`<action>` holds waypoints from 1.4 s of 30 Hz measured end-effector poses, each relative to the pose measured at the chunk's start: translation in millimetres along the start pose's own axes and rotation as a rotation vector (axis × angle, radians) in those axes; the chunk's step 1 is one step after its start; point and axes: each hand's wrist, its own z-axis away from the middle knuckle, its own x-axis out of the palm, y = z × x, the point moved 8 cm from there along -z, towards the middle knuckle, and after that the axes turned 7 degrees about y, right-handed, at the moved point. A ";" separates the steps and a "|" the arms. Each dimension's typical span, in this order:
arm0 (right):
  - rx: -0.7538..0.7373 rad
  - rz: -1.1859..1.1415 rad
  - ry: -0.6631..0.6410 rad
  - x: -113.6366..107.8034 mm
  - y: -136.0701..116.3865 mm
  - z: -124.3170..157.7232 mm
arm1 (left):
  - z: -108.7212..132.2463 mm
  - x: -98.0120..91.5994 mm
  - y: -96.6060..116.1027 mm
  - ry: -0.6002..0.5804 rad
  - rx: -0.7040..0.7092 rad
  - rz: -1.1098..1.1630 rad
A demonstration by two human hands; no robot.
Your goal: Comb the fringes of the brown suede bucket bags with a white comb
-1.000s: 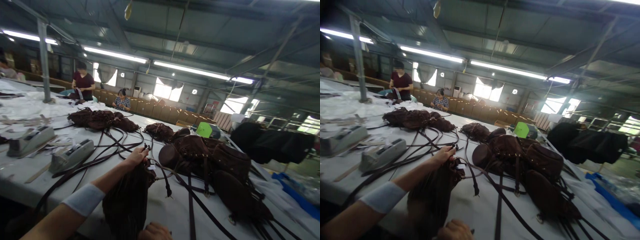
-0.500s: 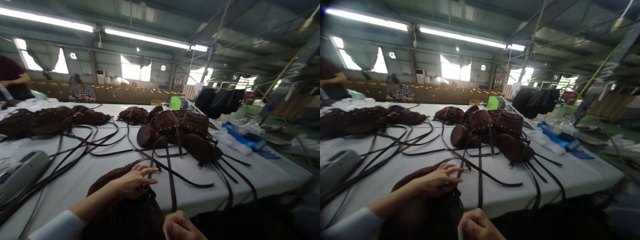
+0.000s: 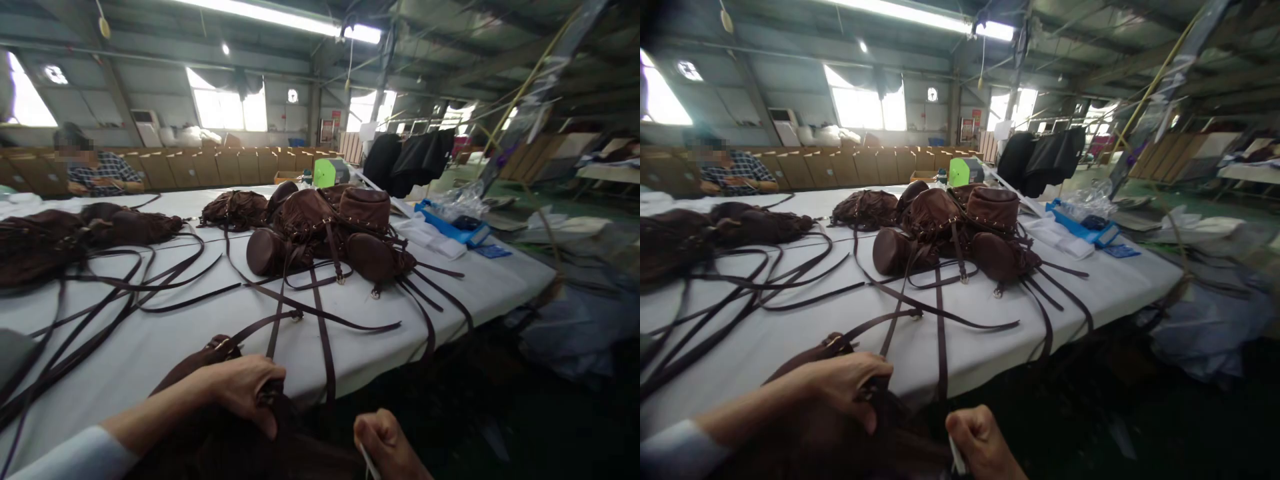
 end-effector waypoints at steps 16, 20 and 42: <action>0.053 0.005 0.391 -15.6 -4.3 -0.6 | 22.6 -94.1 8.4 0.206 -0.573 0.071; 0.063 0.169 0.410 -4.8 -17.0 4.3 | 8.4 -37.9 -3.4 0.141 -0.575 0.205; -0.146 1.250 0.450 -7.8 -31.8 -19.0 | -24.1 -19.6 48.3 -0.133 -0.428 0.300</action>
